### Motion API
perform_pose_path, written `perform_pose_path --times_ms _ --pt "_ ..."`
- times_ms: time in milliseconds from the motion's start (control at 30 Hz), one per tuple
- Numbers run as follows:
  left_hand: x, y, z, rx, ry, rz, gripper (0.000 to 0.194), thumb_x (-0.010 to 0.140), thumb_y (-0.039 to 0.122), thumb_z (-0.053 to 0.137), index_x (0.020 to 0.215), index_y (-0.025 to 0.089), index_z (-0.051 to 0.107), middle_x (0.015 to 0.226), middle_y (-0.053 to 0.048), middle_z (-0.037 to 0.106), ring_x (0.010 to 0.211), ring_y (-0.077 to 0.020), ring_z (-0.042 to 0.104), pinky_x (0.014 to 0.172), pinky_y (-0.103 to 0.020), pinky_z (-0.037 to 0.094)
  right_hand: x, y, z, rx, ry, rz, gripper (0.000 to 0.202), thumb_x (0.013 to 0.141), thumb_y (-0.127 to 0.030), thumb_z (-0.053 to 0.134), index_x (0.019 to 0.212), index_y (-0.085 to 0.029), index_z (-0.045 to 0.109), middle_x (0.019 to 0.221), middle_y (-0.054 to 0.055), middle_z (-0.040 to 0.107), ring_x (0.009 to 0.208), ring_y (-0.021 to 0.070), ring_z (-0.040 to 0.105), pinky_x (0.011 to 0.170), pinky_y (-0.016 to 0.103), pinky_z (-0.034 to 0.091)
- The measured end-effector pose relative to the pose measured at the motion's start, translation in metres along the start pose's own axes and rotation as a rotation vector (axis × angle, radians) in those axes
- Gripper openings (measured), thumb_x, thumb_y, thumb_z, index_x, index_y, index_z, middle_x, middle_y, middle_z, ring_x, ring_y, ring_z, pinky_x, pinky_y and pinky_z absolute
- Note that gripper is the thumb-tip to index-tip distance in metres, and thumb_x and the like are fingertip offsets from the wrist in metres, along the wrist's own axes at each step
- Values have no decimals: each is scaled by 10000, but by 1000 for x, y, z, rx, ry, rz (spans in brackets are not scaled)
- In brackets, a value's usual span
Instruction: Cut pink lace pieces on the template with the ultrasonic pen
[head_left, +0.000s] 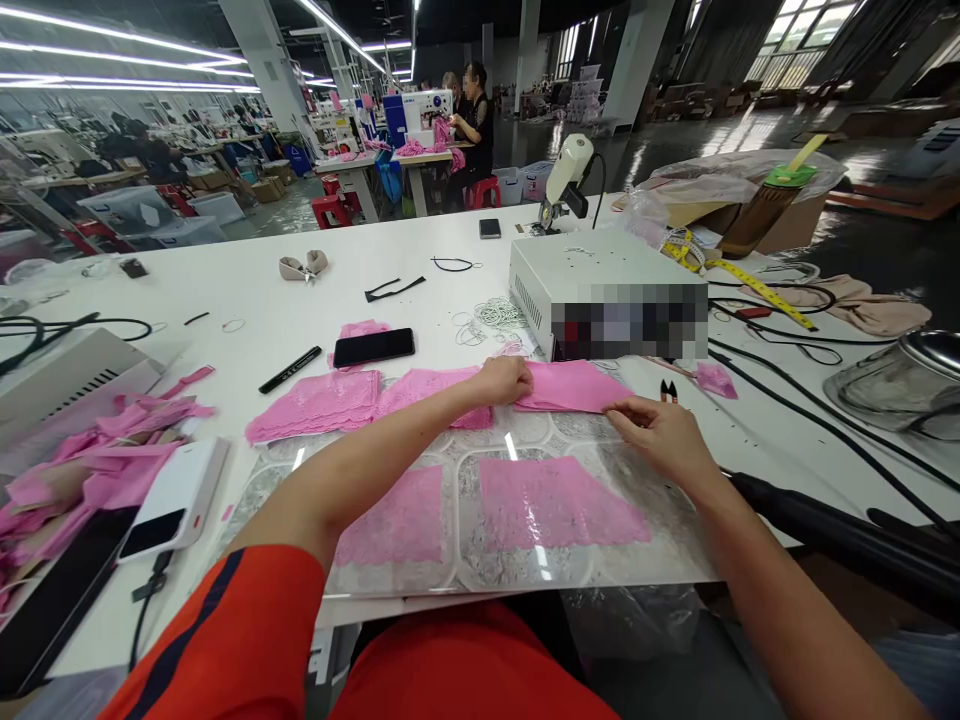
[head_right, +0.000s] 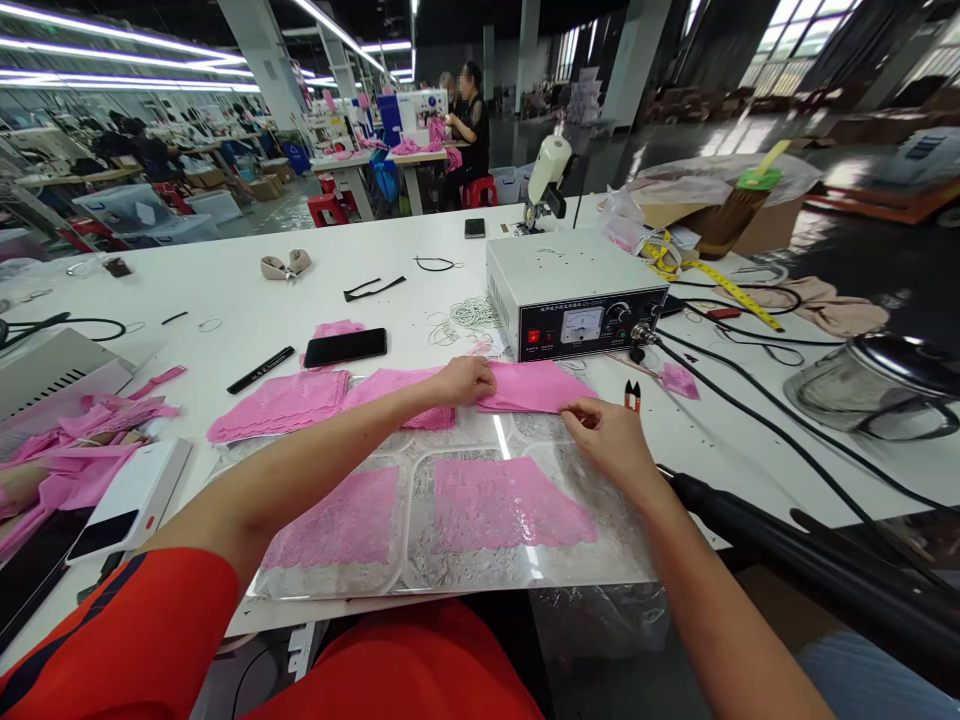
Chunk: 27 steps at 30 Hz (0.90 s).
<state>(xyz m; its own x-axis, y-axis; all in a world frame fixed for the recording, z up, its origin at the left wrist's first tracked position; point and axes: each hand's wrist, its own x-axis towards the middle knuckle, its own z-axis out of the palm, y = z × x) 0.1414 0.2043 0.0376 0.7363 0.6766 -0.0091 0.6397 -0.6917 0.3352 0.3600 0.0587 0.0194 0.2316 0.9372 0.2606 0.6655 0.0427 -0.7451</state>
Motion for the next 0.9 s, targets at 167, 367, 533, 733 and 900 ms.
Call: perform_pose_path --times_ms 167,367,533,733,900 --pt "1 -1 -5 -28 -148 7 334 969 375 608 1215 149 607 1201 -84 630 1028 -217 646 874 -406 573 15 -11 26 -103 -45 -150 175 757 -334 635 848 -235 747 848 47 734 714 194 646 684 336 510" --pt "3 -1 -6 -19 -167 19 341 972 376 603 1233 156 599 1226 -90 620 1045 -218 639 886 -413 569 26 -15 53 -229 -55 -281 146 794 -282 622 873 -212 723 911 88 688 896 249 619 740 355 480" --pt "-3 5 -11 30 -110 32 227 969 363 587 1032 157 659 1051 -47 666 933 -180 645 840 -340 541 31 -10 57 -255 -17 -330 155 853 -245 546 784 -213 681 844 76 675 835 223 606 737 347 475" --pt "-19 35 -4 166 102 65 326 871 401 675 1098 172 629 1198 -113 619 1148 -289 546 992 -429 385 30 -12 54 -271 12 -388 172 881 -277 527 792 -218 661 820 63 683 800 212 614 758 346 488" --pt "-25 54 -9 243 137 121 278 995 174 408 964 159 683 1069 -116 657 1074 -246 575 998 -408 327 29 -9 44 -347 52 -397 130 843 -243 534 841 -210 659 856 86 692 852 252 607 799 388 477"
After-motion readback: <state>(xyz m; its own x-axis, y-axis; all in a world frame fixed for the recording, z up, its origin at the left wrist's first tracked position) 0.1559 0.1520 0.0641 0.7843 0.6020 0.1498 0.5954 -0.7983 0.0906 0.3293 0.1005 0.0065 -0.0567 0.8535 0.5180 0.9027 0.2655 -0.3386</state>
